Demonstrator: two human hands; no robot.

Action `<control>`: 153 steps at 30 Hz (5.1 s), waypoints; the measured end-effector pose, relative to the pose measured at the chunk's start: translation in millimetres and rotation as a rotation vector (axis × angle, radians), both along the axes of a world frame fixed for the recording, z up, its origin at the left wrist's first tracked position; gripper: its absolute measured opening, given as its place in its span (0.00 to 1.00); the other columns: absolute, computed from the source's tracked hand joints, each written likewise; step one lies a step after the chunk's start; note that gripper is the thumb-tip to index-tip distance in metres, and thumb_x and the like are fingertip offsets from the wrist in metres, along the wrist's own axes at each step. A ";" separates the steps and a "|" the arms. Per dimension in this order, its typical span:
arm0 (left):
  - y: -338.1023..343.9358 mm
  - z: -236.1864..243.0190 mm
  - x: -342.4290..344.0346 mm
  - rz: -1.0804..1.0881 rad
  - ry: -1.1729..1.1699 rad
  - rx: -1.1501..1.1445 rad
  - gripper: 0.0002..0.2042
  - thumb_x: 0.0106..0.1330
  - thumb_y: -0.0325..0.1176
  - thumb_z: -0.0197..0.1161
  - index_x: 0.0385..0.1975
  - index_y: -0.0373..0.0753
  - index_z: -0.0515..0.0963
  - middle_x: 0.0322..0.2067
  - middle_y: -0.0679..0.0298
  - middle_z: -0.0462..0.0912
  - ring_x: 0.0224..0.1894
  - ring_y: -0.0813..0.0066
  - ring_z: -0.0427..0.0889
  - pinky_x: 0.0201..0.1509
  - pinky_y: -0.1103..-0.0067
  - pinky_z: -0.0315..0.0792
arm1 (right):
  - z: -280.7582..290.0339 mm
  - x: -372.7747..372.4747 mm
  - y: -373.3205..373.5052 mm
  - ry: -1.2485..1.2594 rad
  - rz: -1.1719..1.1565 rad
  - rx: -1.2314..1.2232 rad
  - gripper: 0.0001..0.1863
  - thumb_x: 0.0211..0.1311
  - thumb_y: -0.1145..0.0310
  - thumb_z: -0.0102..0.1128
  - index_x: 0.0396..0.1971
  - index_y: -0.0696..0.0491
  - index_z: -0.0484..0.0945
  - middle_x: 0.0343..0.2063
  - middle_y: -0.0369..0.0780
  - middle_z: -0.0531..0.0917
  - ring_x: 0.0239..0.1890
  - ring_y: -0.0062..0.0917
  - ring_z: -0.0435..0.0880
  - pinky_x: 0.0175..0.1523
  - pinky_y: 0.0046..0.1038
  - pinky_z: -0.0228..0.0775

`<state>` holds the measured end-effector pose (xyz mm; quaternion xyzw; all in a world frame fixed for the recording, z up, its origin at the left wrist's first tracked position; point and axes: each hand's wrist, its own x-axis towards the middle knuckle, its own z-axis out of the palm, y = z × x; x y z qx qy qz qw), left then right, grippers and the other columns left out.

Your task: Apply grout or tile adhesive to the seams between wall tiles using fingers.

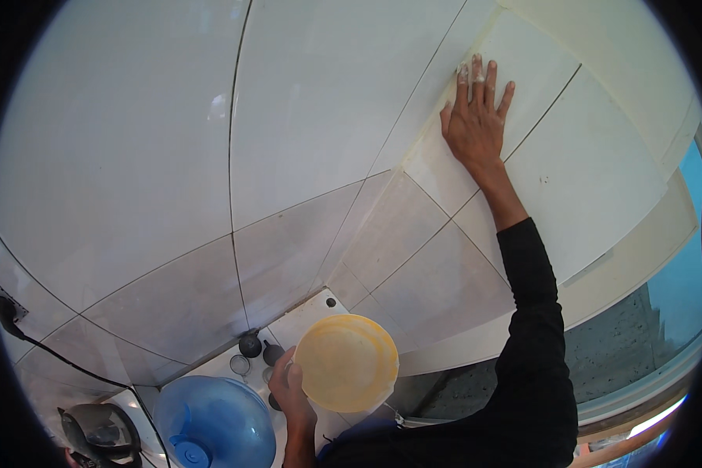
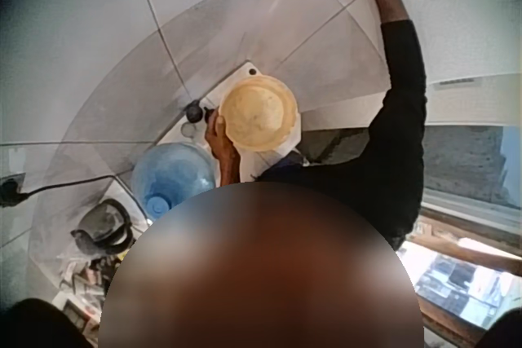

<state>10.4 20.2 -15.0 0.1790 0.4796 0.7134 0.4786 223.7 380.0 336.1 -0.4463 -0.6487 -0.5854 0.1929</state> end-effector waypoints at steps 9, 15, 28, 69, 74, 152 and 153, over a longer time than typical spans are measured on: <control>-0.1 -0.1 0.4 0.016 0.015 0.013 0.25 0.75 0.46 0.64 0.58 0.27 0.81 0.49 0.56 0.87 0.51 0.69 0.85 0.60 0.72 0.76 | -104.7 16.6 -58.3 0.010 0.169 -0.393 0.33 0.65 0.61 0.62 0.68 0.59 0.74 0.81 0.56 0.55 0.85 0.53 0.47 0.83 0.65 0.35; 3.4 -2.0 -5.2 0.022 0.047 -0.046 0.23 0.78 0.45 0.61 0.56 0.28 0.82 0.47 0.58 0.87 0.50 0.71 0.84 0.57 0.73 0.76 | -194.1 23.9 -200.2 -0.017 0.541 -1.148 0.33 0.62 0.77 0.58 0.69 0.39 0.78 0.78 0.53 0.62 0.82 0.49 0.56 0.79 0.66 0.45; -5.0 17.6 -24.9 0.093 0.028 -0.013 0.23 0.78 0.47 0.62 0.55 0.29 0.83 0.43 0.60 0.89 0.43 0.75 0.86 0.49 0.77 0.79 | -267.5 137.7 -310.9 0.096 0.568 -1.314 0.40 0.60 0.78 0.62 0.69 0.23 0.77 0.74 0.47 0.70 0.77 0.42 0.66 0.76 0.66 0.48; -30.3 83.0 45.2 -0.052 0.359 0.051 0.32 0.72 0.52 0.70 0.64 0.29 0.79 0.54 0.54 0.88 0.55 0.71 0.84 0.63 0.73 0.76 | -215.2 5.3 -312.4 0.778 0.935 -1.613 0.18 0.66 0.75 0.59 0.53 0.58 0.86 0.38 0.42 0.81 0.37 0.33 0.82 0.41 0.35 0.75; -24.4 61.9 36.1 0.015 0.342 -0.019 0.30 0.73 0.49 0.67 0.63 0.29 0.80 0.55 0.54 0.86 0.56 0.68 0.83 0.64 0.71 0.75 | -191.5 21.9 -289.7 1.262 1.042 -2.004 0.21 0.67 0.78 0.55 0.57 0.58 0.85 0.37 0.38 0.82 0.32 0.21 0.78 0.38 0.28 0.71; 24.5 -36.9 15.9 -0.045 0.175 -0.099 0.38 0.68 0.56 0.71 0.64 0.25 0.77 0.55 0.50 0.86 0.58 0.62 0.85 0.68 0.65 0.75 | -159.2 -15.3 6.6 0.251 -0.030 -0.056 0.36 0.64 0.61 0.60 0.74 0.48 0.73 0.82 0.48 0.57 0.86 0.47 0.43 0.82 0.63 0.16; 24.9 -36.8 16.2 -0.040 0.183 -0.102 0.38 0.68 0.56 0.71 0.64 0.25 0.77 0.55 0.50 0.86 0.58 0.62 0.85 0.67 0.65 0.75 | -160.1 -15.1 7.2 0.267 -0.036 -0.063 0.36 0.63 0.62 0.59 0.74 0.47 0.72 0.82 0.48 0.57 0.86 0.46 0.42 0.81 0.63 0.15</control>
